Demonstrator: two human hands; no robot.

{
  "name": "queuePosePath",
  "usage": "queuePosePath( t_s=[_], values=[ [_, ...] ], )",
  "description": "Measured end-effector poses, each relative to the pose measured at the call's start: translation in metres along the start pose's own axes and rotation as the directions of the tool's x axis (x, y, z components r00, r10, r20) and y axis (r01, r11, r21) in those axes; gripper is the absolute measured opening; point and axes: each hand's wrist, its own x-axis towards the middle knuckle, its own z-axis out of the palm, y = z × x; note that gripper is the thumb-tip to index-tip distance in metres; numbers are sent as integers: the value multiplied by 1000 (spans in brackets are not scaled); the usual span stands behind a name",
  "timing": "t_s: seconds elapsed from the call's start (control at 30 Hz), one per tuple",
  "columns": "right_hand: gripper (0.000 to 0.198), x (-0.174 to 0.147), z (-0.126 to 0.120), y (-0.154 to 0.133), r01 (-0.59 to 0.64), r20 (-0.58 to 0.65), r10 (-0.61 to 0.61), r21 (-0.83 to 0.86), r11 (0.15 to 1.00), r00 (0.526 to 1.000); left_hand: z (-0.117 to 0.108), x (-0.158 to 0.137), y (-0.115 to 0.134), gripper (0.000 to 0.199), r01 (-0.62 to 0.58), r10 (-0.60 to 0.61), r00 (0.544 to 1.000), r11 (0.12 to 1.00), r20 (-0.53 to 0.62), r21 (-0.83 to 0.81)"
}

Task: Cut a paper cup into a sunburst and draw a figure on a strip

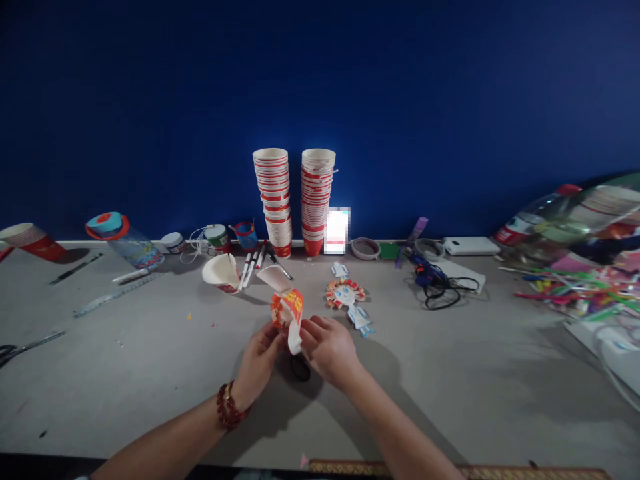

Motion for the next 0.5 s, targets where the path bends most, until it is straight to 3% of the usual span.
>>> queuePosePath(
  t_s=[0.2, 0.5],
  values=[
    [26, -1, 1, -4, -118, 71, 109, 145, 982, 991, -2, 2, 3, 30, -17, 20, 999, 995, -29, 95],
    [24, -6, 7, -8, -142, 99, 133, 85, 986, 986, -4, 4, -2, 29, -73, 75, 997, 993, -25, 92]
  ],
)
